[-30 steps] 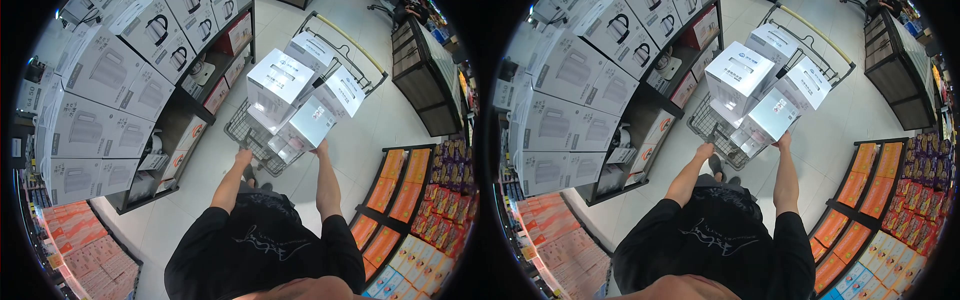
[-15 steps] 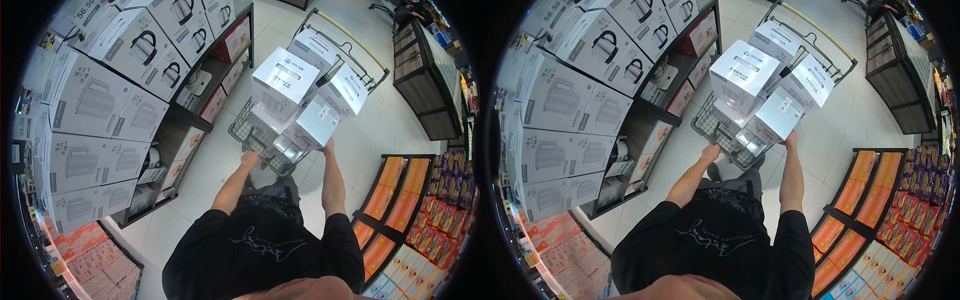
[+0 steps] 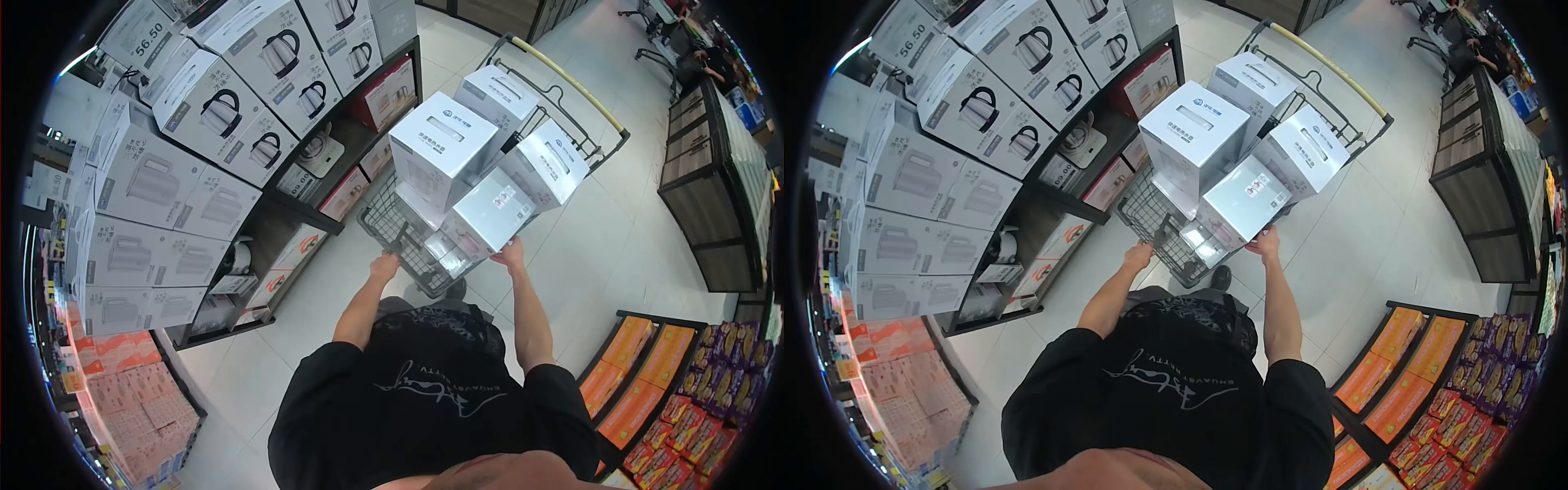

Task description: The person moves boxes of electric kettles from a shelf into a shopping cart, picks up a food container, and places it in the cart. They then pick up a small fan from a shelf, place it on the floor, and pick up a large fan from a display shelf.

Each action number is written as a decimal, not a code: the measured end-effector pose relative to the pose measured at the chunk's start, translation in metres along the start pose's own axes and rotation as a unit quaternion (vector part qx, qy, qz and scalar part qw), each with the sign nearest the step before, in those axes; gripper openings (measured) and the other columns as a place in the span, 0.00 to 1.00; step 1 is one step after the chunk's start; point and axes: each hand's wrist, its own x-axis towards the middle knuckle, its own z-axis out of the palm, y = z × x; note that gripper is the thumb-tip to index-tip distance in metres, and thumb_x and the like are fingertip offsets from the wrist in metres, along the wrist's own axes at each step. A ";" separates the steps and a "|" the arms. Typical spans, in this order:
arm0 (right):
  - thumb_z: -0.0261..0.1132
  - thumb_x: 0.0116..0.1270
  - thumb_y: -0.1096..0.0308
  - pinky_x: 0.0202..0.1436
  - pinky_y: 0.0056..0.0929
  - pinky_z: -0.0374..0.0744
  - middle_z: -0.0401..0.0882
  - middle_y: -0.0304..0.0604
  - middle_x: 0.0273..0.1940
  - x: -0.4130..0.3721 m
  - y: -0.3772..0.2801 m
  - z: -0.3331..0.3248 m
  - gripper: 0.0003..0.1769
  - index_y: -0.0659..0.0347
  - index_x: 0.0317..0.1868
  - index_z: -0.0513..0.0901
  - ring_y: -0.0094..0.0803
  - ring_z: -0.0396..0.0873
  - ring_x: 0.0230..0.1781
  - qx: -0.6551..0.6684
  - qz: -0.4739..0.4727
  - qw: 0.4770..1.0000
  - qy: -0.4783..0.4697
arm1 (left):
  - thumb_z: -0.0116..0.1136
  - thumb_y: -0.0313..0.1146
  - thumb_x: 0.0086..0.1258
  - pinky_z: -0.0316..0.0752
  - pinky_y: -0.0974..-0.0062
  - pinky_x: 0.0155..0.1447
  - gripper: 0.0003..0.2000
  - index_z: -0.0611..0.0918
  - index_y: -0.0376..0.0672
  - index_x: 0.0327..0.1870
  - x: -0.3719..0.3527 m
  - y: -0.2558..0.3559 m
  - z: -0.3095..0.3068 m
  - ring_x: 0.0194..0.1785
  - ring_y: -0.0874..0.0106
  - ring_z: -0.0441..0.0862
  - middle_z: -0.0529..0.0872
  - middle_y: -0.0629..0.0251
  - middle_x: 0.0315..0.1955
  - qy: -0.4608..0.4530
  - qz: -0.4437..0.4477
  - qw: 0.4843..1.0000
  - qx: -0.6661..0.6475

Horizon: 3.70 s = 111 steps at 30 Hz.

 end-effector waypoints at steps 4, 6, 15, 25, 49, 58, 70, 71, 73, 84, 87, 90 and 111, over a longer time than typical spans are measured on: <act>0.54 0.70 0.66 0.34 0.41 0.87 0.77 0.62 0.40 0.017 -0.022 0.018 0.23 0.70 0.57 0.56 0.50 0.83 0.33 -0.013 0.010 1.000 -0.022 | 0.47 0.40 0.69 0.75 0.53 0.50 0.16 0.72 0.49 0.57 0.009 -0.001 -0.020 0.52 0.50 0.78 0.73 0.50 0.55 0.000 -0.058 0.998 -0.016; 0.53 0.70 0.66 0.34 0.41 0.87 0.77 0.62 0.40 0.032 -0.022 0.020 0.22 0.69 0.57 0.56 0.50 0.83 0.33 -0.007 0.009 0.999 -0.042 | 0.46 0.39 0.69 0.75 0.53 0.50 0.18 0.70 0.50 0.59 0.009 0.004 -0.022 0.53 0.50 0.78 0.72 0.51 0.56 0.011 -0.079 0.997 -0.024; 0.50 0.71 0.70 0.35 0.42 0.87 0.75 0.61 0.43 0.074 -0.004 0.063 0.19 0.62 0.58 0.54 0.52 0.83 0.36 -0.003 0.027 0.997 -0.072 | 0.46 0.44 0.68 0.72 0.55 0.56 0.20 0.73 0.42 0.56 0.020 -0.055 -0.022 0.53 0.49 0.77 0.75 0.49 0.53 -0.008 0.006 0.998 -0.064; 0.51 0.71 0.69 0.34 0.43 0.87 0.74 0.63 0.45 0.064 0.019 0.092 0.20 0.65 0.57 0.53 0.53 0.82 0.35 0.019 0.039 0.995 -0.086 | 0.50 0.49 0.69 0.75 0.66 0.40 0.21 0.79 0.35 0.41 -0.047 -0.152 -0.017 0.32 0.66 0.83 0.83 0.54 0.34 0.007 -0.004 0.969 -0.248; 0.61 0.66 0.61 0.35 0.30 0.82 0.83 0.49 0.41 -0.068 0.020 0.177 0.18 0.65 0.50 0.76 0.36 0.84 0.36 -0.244 0.164 0.920 -0.259 | 0.50 0.41 0.71 0.76 0.74 0.45 0.14 0.72 0.41 0.47 0.046 -0.227 -0.195 0.43 0.71 0.82 0.81 0.60 0.44 0.070 0.012 0.785 -0.615; 0.65 0.62 0.64 0.42 0.32 0.79 0.84 0.46 0.36 -0.108 -0.288 0.390 0.17 0.60 0.49 0.77 0.41 0.83 0.37 -0.377 -0.353 0.729 -0.449 | 0.50 0.37 0.72 0.74 0.66 0.54 0.14 0.67 0.46 0.54 0.044 -0.239 -0.313 0.49 0.64 0.79 0.77 0.55 0.50 0.158 0.148 0.613 -0.760; 0.75 0.44 0.50 0.64 0.43 0.67 0.63 0.54 0.64 -0.153 -0.542 0.590 0.49 0.58 0.65 0.63 0.52 0.62 0.65 -0.271 -0.813 0.429 -0.286 | 0.50 0.41 0.72 0.65 0.55 0.66 0.11 0.78 0.45 0.45 0.031 -0.250 -0.427 0.62 0.52 0.69 0.74 0.50 0.57 0.165 0.295 0.351 -0.873; 0.76 0.41 0.50 0.66 0.44 0.65 0.60 0.54 0.66 -0.152 -0.551 0.603 0.53 0.56 0.67 0.60 0.52 0.60 0.66 -0.302 -0.826 0.398 -0.261 | 0.49 0.43 0.72 0.63 0.54 0.68 0.13 0.79 0.45 0.47 0.031 -0.252 -0.430 0.63 0.52 0.68 0.74 0.50 0.58 0.166 0.306 0.349 -0.870; 0.79 0.36 0.51 0.69 0.46 0.61 0.55 0.53 0.69 -0.148 -0.563 0.625 0.62 0.54 0.71 0.53 0.52 0.55 0.69 -0.364 -0.845 0.330 -0.210 | 0.48 0.44 0.72 0.62 0.54 0.68 0.15 0.78 0.41 0.46 0.027 -0.251 -0.439 0.64 0.52 0.67 0.73 0.49 0.58 0.171 0.309 0.346 -0.869; 0.79 0.32 0.48 0.63 0.44 0.67 0.63 0.56 0.63 -0.154 -0.569 0.645 0.58 0.53 0.66 0.61 0.54 0.64 0.63 -0.434 -0.816 0.298 -0.239 | 0.45 0.48 0.73 0.60 0.55 0.69 0.24 0.71 0.31 0.53 0.022 -0.249 -0.444 0.65 0.53 0.66 0.71 0.45 0.59 0.162 0.303 0.313 -0.885; 0.79 0.33 0.50 0.60 0.42 0.70 0.65 0.55 0.60 -0.157 -0.572 0.647 0.57 0.53 0.66 0.62 0.52 0.67 0.59 -0.445 -0.816 0.289 -0.230 | 0.45 0.49 0.73 0.60 0.55 0.69 0.26 0.70 0.30 0.55 0.023 -0.249 -0.445 0.65 0.54 0.66 0.71 0.45 0.59 0.161 0.305 0.313 -0.885; 0.80 0.33 0.52 0.57 0.41 0.72 0.65 0.54 0.58 -0.158 -0.573 0.648 0.57 0.54 0.66 0.62 0.50 0.68 0.57 -0.460 -0.812 0.282 -0.224 | 0.45 0.50 0.72 0.61 0.55 0.69 0.28 0.68 0.28 0.56 0.023 -0.247 -0.445 0.66 0.54 0.65 0.70 0.44 0.59 0.162 0.296 0.315 -0.887; 0.78 0.29 0.53 0.57 0.37 0.69 0.68 0.52 0.54 -0.161 -0.568 0.643 0.52 0.57 0.60 0.70 0.44 0.66 0.56 -0.440 -0.838 0.256 -0.199 | 0.51 0.55 0.66 0.51 0.41 0.70 0.51 0.30 0.28 0.67 0.008 -0.224 -0.473 0.69 0.41 0.53 0.44 0.34 0.67 0.145 0.261 0.171 -0.939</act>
